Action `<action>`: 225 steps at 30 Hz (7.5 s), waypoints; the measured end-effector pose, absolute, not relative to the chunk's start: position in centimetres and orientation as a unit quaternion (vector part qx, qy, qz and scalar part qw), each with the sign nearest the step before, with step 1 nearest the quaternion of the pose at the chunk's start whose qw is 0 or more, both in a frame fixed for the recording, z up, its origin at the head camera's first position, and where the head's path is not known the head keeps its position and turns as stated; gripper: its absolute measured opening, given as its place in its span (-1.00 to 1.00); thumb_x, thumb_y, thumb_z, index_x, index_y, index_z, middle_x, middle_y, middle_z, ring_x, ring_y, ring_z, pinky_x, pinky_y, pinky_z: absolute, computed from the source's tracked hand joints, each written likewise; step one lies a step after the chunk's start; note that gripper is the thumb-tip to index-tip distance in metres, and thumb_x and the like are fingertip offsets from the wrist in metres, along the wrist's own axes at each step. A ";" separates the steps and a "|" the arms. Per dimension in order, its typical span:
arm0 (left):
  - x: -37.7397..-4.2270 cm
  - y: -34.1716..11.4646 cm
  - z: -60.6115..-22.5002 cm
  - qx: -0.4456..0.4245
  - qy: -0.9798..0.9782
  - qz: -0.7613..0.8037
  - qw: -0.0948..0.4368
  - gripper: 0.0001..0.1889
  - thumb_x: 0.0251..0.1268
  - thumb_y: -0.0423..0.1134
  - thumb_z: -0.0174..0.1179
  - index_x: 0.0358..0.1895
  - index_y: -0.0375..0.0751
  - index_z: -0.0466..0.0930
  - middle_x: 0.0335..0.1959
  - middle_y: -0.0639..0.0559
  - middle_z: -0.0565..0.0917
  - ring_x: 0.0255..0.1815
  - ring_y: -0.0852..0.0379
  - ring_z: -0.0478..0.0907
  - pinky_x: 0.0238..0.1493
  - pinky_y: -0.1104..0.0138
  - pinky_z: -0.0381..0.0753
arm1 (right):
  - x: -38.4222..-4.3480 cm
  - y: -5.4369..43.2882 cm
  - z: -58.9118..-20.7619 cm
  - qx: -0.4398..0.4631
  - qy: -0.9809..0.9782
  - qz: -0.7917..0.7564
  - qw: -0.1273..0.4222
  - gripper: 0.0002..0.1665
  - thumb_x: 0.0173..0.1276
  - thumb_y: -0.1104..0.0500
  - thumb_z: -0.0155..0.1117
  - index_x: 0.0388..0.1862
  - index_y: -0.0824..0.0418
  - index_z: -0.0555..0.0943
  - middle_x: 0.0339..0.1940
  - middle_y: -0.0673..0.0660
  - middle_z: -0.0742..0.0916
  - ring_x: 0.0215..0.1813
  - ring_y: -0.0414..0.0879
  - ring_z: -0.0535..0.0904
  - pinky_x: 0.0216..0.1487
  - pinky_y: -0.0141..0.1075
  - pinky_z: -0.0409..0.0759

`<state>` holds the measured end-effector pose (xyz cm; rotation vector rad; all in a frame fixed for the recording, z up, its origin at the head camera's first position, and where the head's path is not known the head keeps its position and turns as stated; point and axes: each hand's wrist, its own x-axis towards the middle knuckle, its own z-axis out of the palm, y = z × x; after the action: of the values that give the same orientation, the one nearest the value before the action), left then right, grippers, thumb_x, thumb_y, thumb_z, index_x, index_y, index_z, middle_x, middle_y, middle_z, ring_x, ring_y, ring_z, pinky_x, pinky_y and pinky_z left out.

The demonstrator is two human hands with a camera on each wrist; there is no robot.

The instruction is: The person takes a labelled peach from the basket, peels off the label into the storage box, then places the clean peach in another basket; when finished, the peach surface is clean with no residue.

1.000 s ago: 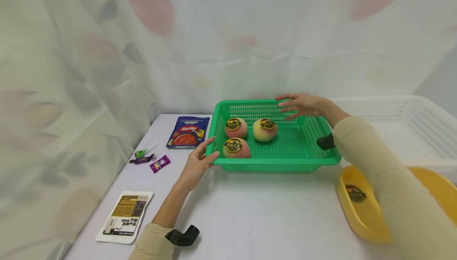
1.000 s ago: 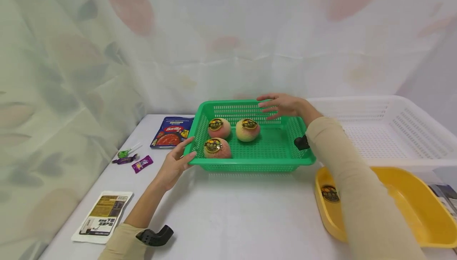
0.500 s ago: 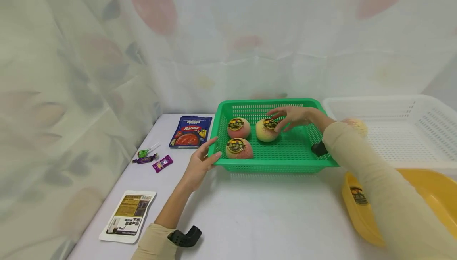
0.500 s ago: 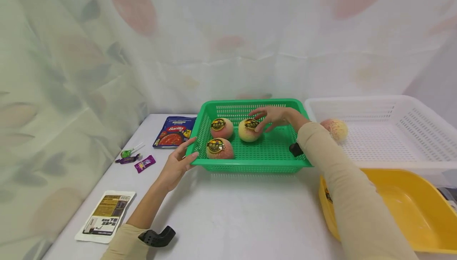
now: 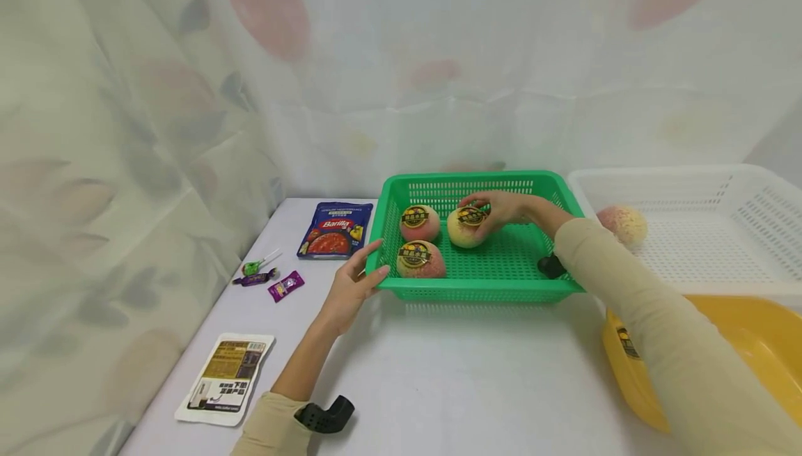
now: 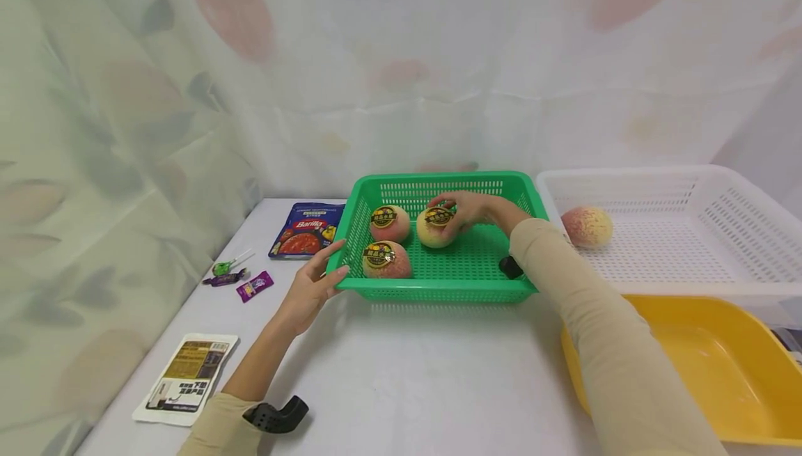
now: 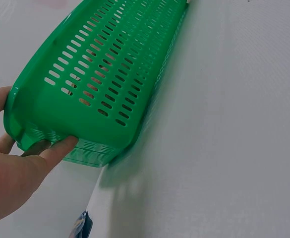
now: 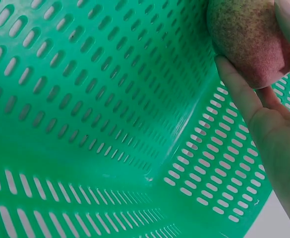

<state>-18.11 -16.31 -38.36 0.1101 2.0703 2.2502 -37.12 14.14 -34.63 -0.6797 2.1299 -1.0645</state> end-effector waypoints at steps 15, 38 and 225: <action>-18.4 -16.1 -38.4 0.039 0.674 0.736 0.048 -0.41 0.40 -0.36 0.09 0.45 -0.10 0.16 0.45 -0.19 0.10 0.27 -0.15 0.30 0.04 0.30 0.57 | -36.6 15.2 -34.0 -0.273 0.838 -0.393 0.263 -0.08 0.05 0.23 0.54 0.40 0.16 0.33 0.38 0.32 0.26 0.37 0.20 0.15 0.14 -0.01 0.45; -18.3 -16.3 -37.7 0.043 0.673 0.737 0.049 -0.39 0.38 -0.36 0.12 0.46 -0.12 0.15 0.45 -0.19 0.11 0.28 -0.15 0.30 0.05 0.31 0.56 | -23.3 17.3 -24.5 -0.314 0.823 -0.437 0.181 -0.13 -0.04 0.15 0.59 0.30 0.14 0.43 0.22 0.08 0.50 0.26 0.03 0.37 0.26 -0.05 0.39; -11.7 -6.7 -38.8 0.205 0.778 0.539 0.248 -0.21 -0.10 -0.38 0.50 0.32 -0.14 0.38 0.20 0.07 0.43 0.13 0.05 0.43 0.02 0.37 0.52 | -13.5 34.6 -34.3 -0.054 0.848 -0.465 0.248 -0.48 0.49 0.11 0.08 0.19 0.52 0.35 -0.01 0.27 0.62 -0.10 0.03 0.61 -0.15 -0.17 0.66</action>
<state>-11.72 -6.72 -38.77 0.5597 2.1211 1.4676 -13.51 34.58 -34.34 -0.1478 2.3113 -1.2660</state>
